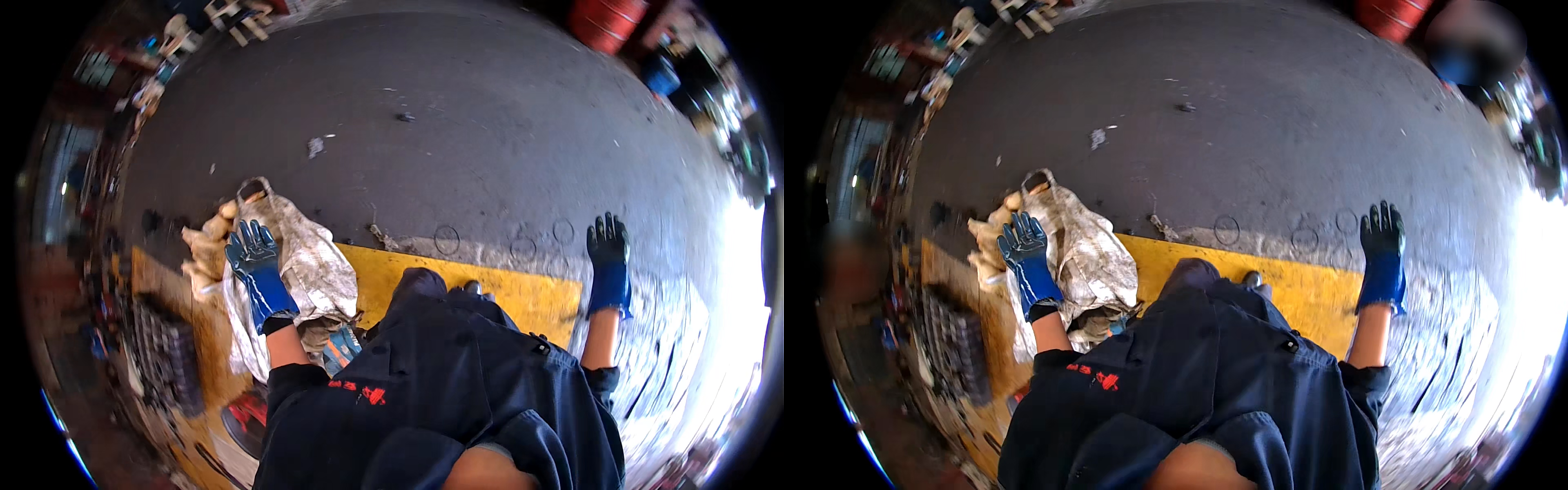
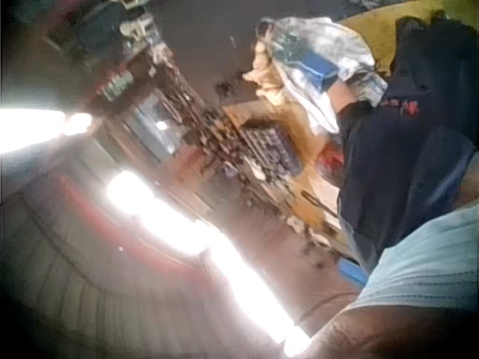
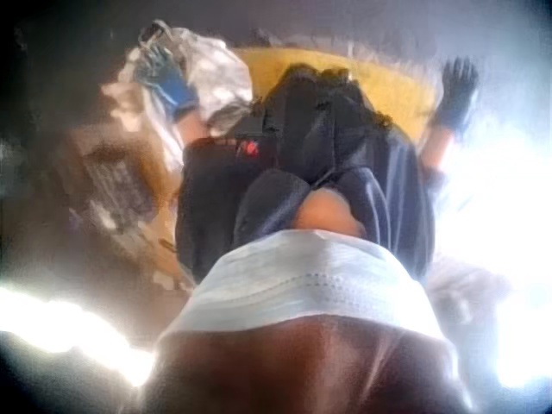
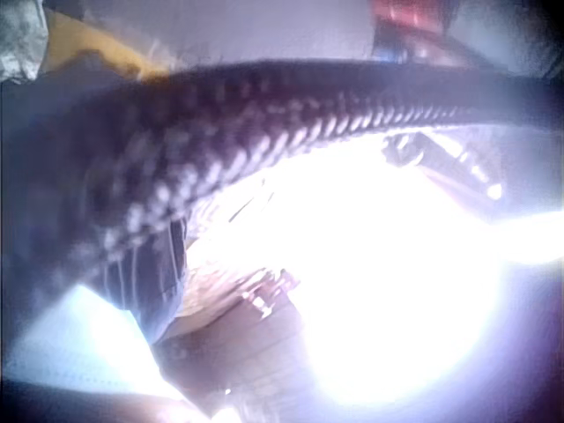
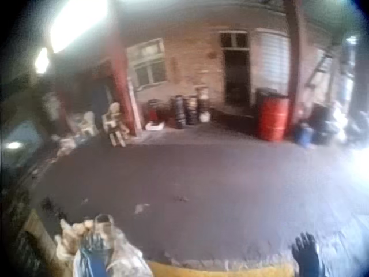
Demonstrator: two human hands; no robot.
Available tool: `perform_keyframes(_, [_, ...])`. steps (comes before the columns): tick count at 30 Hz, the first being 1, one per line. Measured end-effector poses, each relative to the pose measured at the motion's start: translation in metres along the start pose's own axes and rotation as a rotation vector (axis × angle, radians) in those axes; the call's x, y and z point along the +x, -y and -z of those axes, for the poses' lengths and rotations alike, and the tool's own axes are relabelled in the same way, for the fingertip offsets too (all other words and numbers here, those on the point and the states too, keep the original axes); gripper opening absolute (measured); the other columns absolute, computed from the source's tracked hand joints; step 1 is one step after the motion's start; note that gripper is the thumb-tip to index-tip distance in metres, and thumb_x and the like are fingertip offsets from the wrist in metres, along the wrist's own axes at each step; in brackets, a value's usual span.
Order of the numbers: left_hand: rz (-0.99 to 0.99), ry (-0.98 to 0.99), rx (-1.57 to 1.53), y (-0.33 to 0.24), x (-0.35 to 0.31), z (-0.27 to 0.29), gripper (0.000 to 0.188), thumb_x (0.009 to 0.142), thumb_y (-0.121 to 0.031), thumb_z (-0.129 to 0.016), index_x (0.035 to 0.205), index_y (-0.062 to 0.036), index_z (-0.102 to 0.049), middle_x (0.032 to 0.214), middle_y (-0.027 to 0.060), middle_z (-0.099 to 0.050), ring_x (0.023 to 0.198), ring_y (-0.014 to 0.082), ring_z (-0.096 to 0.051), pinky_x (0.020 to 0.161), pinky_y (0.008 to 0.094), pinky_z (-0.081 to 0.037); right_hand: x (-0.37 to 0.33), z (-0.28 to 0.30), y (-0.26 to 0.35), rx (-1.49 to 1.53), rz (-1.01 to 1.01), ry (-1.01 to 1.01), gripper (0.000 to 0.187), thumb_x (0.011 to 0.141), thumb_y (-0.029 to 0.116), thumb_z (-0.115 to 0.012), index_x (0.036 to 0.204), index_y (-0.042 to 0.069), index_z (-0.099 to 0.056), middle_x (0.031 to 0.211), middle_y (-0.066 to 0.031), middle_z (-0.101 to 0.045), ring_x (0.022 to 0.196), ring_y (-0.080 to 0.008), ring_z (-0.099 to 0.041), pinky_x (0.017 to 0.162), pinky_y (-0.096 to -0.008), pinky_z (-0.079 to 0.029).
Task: The person wipes several small metal mechanical parts with a blue cloth while they are submerged in a container of liquid. They then walk across the workshop, remove a pair of blue gloves, and put on a pair of clear disposable gloves.
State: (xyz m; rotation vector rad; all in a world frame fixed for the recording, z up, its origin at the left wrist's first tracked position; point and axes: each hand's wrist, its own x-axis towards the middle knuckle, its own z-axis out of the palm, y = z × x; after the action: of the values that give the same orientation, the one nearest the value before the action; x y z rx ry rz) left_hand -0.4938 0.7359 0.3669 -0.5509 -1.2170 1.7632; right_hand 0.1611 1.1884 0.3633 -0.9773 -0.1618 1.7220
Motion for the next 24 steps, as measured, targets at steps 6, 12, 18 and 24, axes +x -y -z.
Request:
perform_keyframes(6, [-0.204,0.253,0.339,-0.043,-0.030,-0.036,0.046,0.093,-0.044,-0.035,0.133,-0.0224,-0.044,0.141,0.0034,-0.040,0.130,0.0275,-0.035,0.103,0.0463,-0.029,0.127,-0.254,-0.128,0.009,-0.311,0.328,0.039,0.087,0.026,-0.048,0.125,0.016,-0.052,0.136,-0.0053,-0.046,0.128,-0.0251,-0.039,0.103,-0.0483,-0.030])
perform_keyframes(12, [-0.295,0.462,0.409,-0.105,-0.006,-0.087,0.045,0.091,-0.048,-0.041,0.129,-0.0239,-0.048,0.136,0.0049,-0.046,0.126,0.0295,-0.040,0.098,0.0475,-0.036,0.181,-0.395,-0.277,-0.061,-0.508,0.239,0.037,0.089,0.034,-0.047,0.120,0.018,-0.055,0.131,-0.0020,-0.051,0.124,-0.0229,-0.043,0.103,-0.0486,-0.030])
perform_keyframes(18, [-1.464,-0.096,1.118,-0.091,0.206,-0.134,0.042,0.087,-0.046,-0.050,0.125,-0.0265,-0.051,0.128,0.0079,-0.052,0.119,0.0309,-0.046,0.093,0.0485,-0.040,0.246,-0.511,-0.359,-0.155,-0.509,0.213,0.040,0.085,0.037,-0.053,0.121,0.022,-0.053,0.131,0.0023,-0.050,0.124,-0.0202,-0.042,0.098,-0.0457,-0.032])
perform_keyframes(24, [-1.336,0.058,1.120,-0.125,0.316,-0.225,0.027,0.090,-0.036,-0.049,0.108,-0.0205,-0.060,0.122,0.0086,-0.058,0.113,0.0306,-0.052,0.094,0.0482,-0.041,0.289,-0.644,-0.493,-0.294,-0.596,0.309,0.043,0.085,0.038,-0.054,0.124,0.022,-0.051,0.135,0.0053,-0.046,0.128,-0.0194,-0.038,0.099,-0.0441,-0.031])
